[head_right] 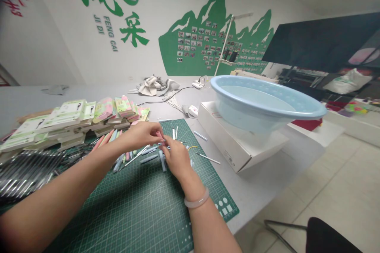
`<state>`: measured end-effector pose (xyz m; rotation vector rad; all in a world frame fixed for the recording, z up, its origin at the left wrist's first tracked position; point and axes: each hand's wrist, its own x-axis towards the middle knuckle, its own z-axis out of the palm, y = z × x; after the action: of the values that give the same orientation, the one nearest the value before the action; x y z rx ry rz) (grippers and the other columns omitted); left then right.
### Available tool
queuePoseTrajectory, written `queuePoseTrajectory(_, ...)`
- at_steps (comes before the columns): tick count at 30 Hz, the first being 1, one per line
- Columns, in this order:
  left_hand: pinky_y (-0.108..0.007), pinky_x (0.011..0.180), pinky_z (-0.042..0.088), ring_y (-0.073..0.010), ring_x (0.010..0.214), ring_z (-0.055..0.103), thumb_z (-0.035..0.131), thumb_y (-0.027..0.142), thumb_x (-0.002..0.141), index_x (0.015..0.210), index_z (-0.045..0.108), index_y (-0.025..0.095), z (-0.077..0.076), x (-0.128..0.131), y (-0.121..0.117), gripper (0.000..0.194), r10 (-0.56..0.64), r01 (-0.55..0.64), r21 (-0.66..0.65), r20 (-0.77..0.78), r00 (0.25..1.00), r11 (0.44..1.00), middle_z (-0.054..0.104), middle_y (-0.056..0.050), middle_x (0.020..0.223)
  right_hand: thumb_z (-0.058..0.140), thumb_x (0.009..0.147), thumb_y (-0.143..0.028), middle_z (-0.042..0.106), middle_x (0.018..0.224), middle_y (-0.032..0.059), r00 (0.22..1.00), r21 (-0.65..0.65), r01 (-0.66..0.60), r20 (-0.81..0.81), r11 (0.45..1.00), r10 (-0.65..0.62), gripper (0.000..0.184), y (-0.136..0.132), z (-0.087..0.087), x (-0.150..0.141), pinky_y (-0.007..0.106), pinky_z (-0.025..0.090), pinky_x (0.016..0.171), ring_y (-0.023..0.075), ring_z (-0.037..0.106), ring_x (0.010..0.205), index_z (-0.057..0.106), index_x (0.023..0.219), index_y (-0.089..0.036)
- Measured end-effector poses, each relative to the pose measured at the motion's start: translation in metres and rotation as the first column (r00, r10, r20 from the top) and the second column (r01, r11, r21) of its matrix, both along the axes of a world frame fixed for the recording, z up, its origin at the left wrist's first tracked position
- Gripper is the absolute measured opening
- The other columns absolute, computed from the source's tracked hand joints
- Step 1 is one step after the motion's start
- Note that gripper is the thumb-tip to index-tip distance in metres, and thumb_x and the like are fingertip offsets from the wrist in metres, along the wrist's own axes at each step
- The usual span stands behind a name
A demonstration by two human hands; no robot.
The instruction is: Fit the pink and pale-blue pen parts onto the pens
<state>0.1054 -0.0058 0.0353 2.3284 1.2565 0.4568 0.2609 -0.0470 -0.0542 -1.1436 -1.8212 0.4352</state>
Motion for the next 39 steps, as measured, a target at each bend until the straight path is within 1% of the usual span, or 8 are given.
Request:
queuePoseTrajectory(3,-0.022,0.055,0.042,-0.0138,0.061,0.06,0.058,0.034,0.072,0.087,0.062,0.017,-0.002,-0.002,-0.002,0.023,0.008,0.033,-0.195,0.207,0.978,0.98,0.067,0.0,0.068,0.051,0.082,-0.02,0.068,0.078,0.0002,0.96,-0.173,-0.154,-0.258,0.973,0.106,0.025,-0.001,0.0,-0.001,0.03,0.049,0.067,0.017,0.063,0.067,0.063,0.104,-0.025)
queuePoseTrajectory(6,-0.025,0.059,0.044,-0.0149,0.064,0.061,0.053,0.035,0.077,0.095,0.061,0.017,-0.019,-0.01,0.004,0.027,0.074,-0.032,-0.153,0.274,0.959,0.988,0.068,-0.002,0.075,0.056,0.078,-0.023,0.066,0.072,-0.0024,0.872,-0.257,-0.216,-0.484,0.942,0.067,0.041,0.002,0.002,0.006,0.03,0.051,0.063,0.0162,0.062,0.062,0.055,0.12,-0.025)
queuePoseTrajectory(10,-0.027,0.068,0.042,-0.0179,0.076,0.061,0.057,0.024,0.073,0.075,0.068,0.021,-0.059,-0.014,0.015,0.012,0.065,-0.057,0.121,-0.064,0.996,0.991,0.068,-0.002,0.078,0.058,0.076,-0.025,0.063,0.066,-0.0034,0.827,-0.244,-0.17,-0.563,0.955,0.003,0.046,0.009,0.002,0.016,0.032,0.051,0.065,0.0162,0.06,0.061,0.052,0.122,-0.024)
queuePoseTrajectory(15,-0.027,0.072,0.041,-0.018,0.081,0.059,0.057,0.019,0.073,0.076,0.07,0.023,-0.09,0.002,0.025,0.014,0.035,-0.001,0.191,-0.177,0.984,0.982,0.065,-0.003,0.081,0.057,0.075,-0.024,0.065,0.079,0.0001,0.818,-0.204,-0.008,-0.564,0.979,-0.111,0.027,0.015,-0.004,0.021,0.033,0.049,0.075,0.0175,0.062,0.074,0.059,0.102,-0.022)
queuePoseTrajectory(27,-0.025,0.072,0.042,-0.0169,0.082,0.058,0.06,0.024,0.076,0.08,0.069,0.022,-0.094,0.036,0.03,0.01,-0.127,0.155,0.194,-0.147,0.981,0.969,0.064,-0.002,0.082,0.058,0.079,-0.034,0.062,0.07,0.0002,0.734,-0.234,-0.009,-0.662,0.972,-0.153,0.021,0.016,0.004,0.044,0.03,0.047,0.071,0.015,0.057,0.067,0.064,0.092,-0.019)
queuePoseTrajectory(30,-0.029,0.088,0.04,-0.019,0.099,0.056,0.06,0.032,0.08,0.095,0.068,0.025,-0.093,0.045,0.018,0.019,-0.307,0.327,0.234,-0.119,0.944,0.916,0.066,-0.002,0.099,0.058,0.08,-0.037,0.06,0.067,-0.0005,0.72,-0.222,-0.02,-0.679,0.975,-0.14,0.024,0.011,0.014,0.052,0.03,0.047,0.072,0.0137,0.055,0.065,0.065,0.094,-0.019)
queuePoseTrajectory(33,-0.041,0.105,0.028,-0.0249,0.126,0.039,0.053,0.045,0.084,0.121,0.056,0.031,-0.097,0.051,-0.003,0.04,-0.498,0.517,0.276,-0.142,0.856,0.81,0.051,-0.003,0.133,0.058,0.08,-0.038,0.059,0.069,0.0002,0.724,-0.227,-0.109,-0.686,0.968,-0.079,0.026,0.005,0.023,0.055,0.029,0.047,0.07,0.0137,0.055,0.065,0.064,0.097,-0.019)
queuePoseTrajectory(39,-0.056,0.109,0.014,-0.0297,0.134,0.027,0.046,0.055,0.084,0.132,0.043,0.036,-0.106,0.041,-0.039,0.052,-0.52,0.553,0.284,-0.188,0.833,0.784,0.043,-0.003,0.141,0.055,0.082,-0.035,0.059,0.067,-0.0003,0.786,-0.243,-0.122,-0.615,0.962,-0.056,0.023,-0.006,0.026,0.028,0.029,0.047,0.069,0.0152,0.056,0.067,0.064,0.096,-0.02)
